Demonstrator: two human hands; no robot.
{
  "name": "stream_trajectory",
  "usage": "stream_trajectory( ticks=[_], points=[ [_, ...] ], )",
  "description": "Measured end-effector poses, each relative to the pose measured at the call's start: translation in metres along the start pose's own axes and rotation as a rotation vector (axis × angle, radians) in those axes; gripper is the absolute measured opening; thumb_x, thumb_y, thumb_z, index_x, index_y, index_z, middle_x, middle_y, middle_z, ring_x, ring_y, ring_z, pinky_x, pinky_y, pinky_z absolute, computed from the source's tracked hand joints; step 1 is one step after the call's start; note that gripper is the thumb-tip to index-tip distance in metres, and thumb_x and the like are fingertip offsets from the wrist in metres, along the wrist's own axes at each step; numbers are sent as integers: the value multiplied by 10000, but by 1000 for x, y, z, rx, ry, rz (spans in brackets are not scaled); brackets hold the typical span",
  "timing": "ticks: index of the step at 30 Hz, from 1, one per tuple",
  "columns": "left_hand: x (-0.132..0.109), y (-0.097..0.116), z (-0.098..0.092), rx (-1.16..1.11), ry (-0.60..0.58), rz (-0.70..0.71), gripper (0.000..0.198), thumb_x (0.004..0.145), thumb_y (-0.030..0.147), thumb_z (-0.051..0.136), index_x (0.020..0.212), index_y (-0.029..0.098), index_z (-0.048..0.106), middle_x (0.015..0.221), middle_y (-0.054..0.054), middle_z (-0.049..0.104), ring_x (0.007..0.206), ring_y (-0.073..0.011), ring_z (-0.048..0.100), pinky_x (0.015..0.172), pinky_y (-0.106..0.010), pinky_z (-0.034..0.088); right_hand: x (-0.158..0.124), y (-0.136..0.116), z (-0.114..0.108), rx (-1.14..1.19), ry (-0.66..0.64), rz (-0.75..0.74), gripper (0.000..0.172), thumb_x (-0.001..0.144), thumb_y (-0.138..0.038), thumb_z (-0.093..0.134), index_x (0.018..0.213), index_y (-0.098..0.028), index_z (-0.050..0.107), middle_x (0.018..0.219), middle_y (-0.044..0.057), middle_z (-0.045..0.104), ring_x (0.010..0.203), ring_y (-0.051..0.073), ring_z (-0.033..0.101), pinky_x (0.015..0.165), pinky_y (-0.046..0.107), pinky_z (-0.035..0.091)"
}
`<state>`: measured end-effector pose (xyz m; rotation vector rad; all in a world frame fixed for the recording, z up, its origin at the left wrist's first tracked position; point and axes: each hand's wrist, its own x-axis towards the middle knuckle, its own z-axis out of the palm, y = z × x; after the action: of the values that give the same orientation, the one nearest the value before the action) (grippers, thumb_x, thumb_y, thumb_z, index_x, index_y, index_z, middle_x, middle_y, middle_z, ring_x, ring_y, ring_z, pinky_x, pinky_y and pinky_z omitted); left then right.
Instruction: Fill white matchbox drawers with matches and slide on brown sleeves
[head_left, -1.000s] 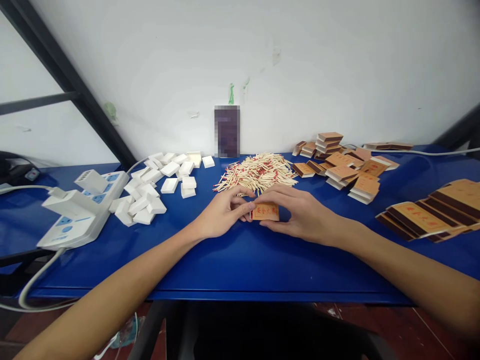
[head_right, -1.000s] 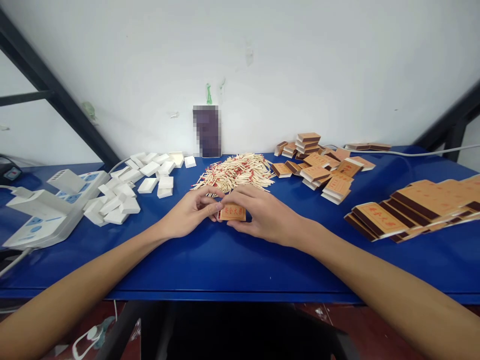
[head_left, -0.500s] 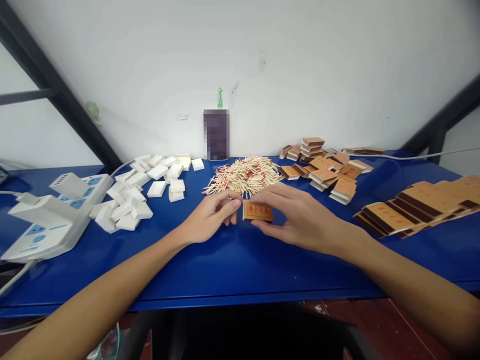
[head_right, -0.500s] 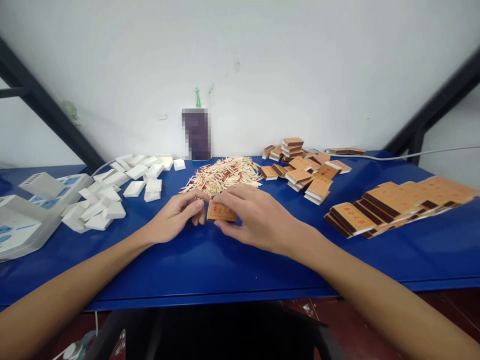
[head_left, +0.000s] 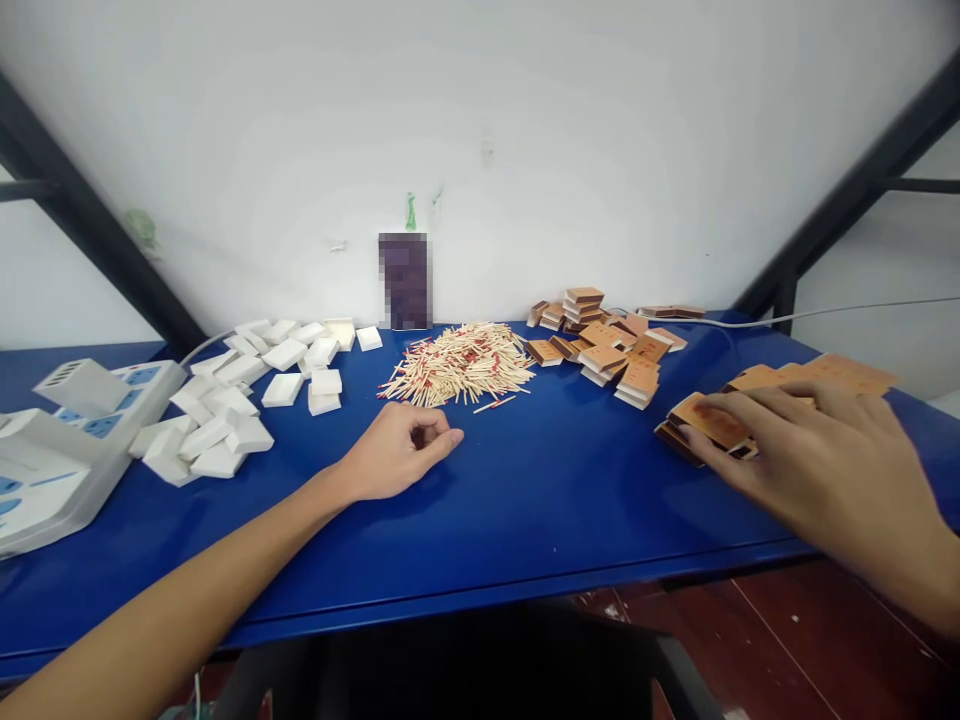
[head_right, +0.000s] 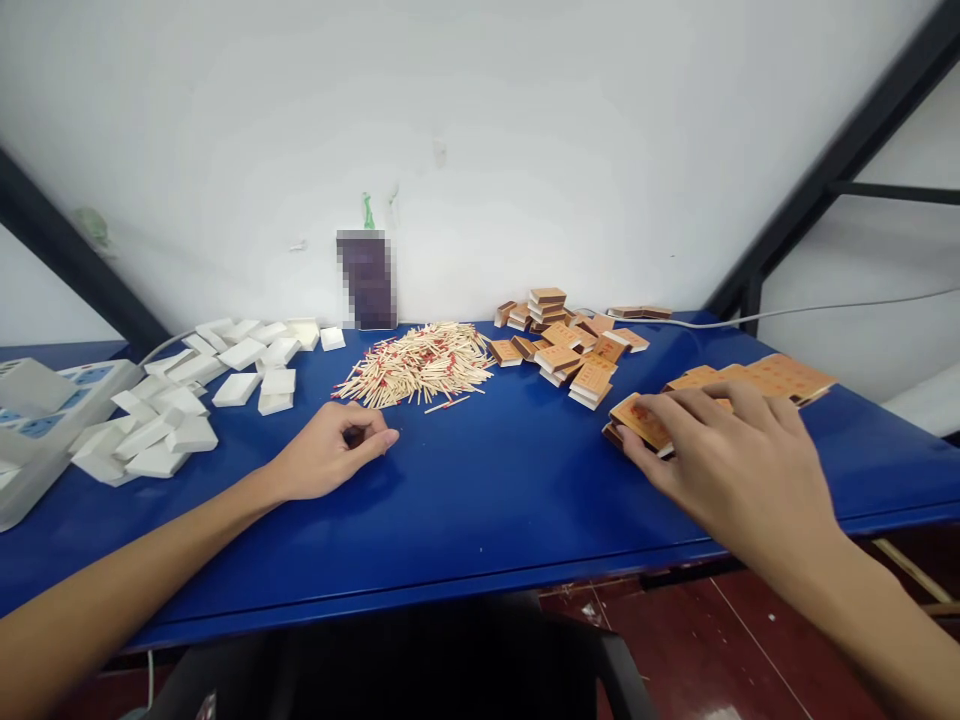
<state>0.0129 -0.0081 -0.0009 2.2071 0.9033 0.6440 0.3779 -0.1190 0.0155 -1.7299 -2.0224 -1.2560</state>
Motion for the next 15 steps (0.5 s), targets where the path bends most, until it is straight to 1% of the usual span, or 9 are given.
stream_trajectory(
  ticks=[1,3,5,7,9,10,12,14,15],
  points=[
    [-1,0,0,-9,-5,-15,379,904,414,544,630,152,552,507,51,452,470,-65,370,468,-198,301,-2,1,3,-73,15,-36,399,943,-490,480,873,-159,693,803,136,720,869,360,606,651,402,384],
    [-1,-1,0,-19,-15,-33,353,888,416,563,657,150,583,498,52,461,453,-62,372,451,-192,297,-4,1,8,-139,50,-65,374,939,-479,500,890,-166,699,874,121,736,868,347,595,652,394,372],
    [-2,0,0,-17,-14,-31,342,880,413,569,667,147,593,492,54,459,443,-59,367,440,-187,289,-5,0,10,-147,74,-55,345,934,-466,519,885,-174,698,944,100,740,870,333,591,655,391,367],
    [-3,1,-1,-13,-13,-12,342,883,406,561,664,145,585,488,56,453,435,-55,355,436,-185,281,-6,-2,10,-155,84,-30,345,927,-470,530,888,-170,695,972,99,735,874,333,592,646,394,358],
    [-3,2,-2,-6,-27,21,346,892,397,547,657,145,572,489,56,451,432,-52,350,438,-184,281,-5,-5,8,-145,84,-10,348,925,-463,534,961,-157,696,1030,119,724,919,346,596,660,405,366],
    [-3,2,-2,3,-34,42,344,897,389,542,655,145,570,493,55,454,436,-52,353,443,-183,286,-4,-5,7,-122,75,-25,350,930,-450,527,1020,-155,693,1089,134,711,962,356,595,683,416,377],
    [-3,3,-3,34,-38,97,333,901,367,539,655,146,574,513,49,465,456,-55,369,459,-184,299,-2,-3,7,-36,30,-133,359,939,-413,497,1136,-172,674,1236,159,660,1093,378,572,753,453,400],
    [-3,4,-3,69,-37,156,313,903,345,541,663,148,586,539,44,475,482,-60,384,478,-185,312,1,4,9,79,-54,-319,392,917,-397,483,1205,-196,657,1323,174,612,1202,395,528,825,506,407],
    [-3,4,-3,83,-41,179,305,904,337,542,668,150,590,548,42,477,491,-63,389,485,-187,317,4,8,11,132,-99,-400,422,883,-393,501,1227,-199,650,1338,180,603,1228,402,513,861,536,401]
  ],
)
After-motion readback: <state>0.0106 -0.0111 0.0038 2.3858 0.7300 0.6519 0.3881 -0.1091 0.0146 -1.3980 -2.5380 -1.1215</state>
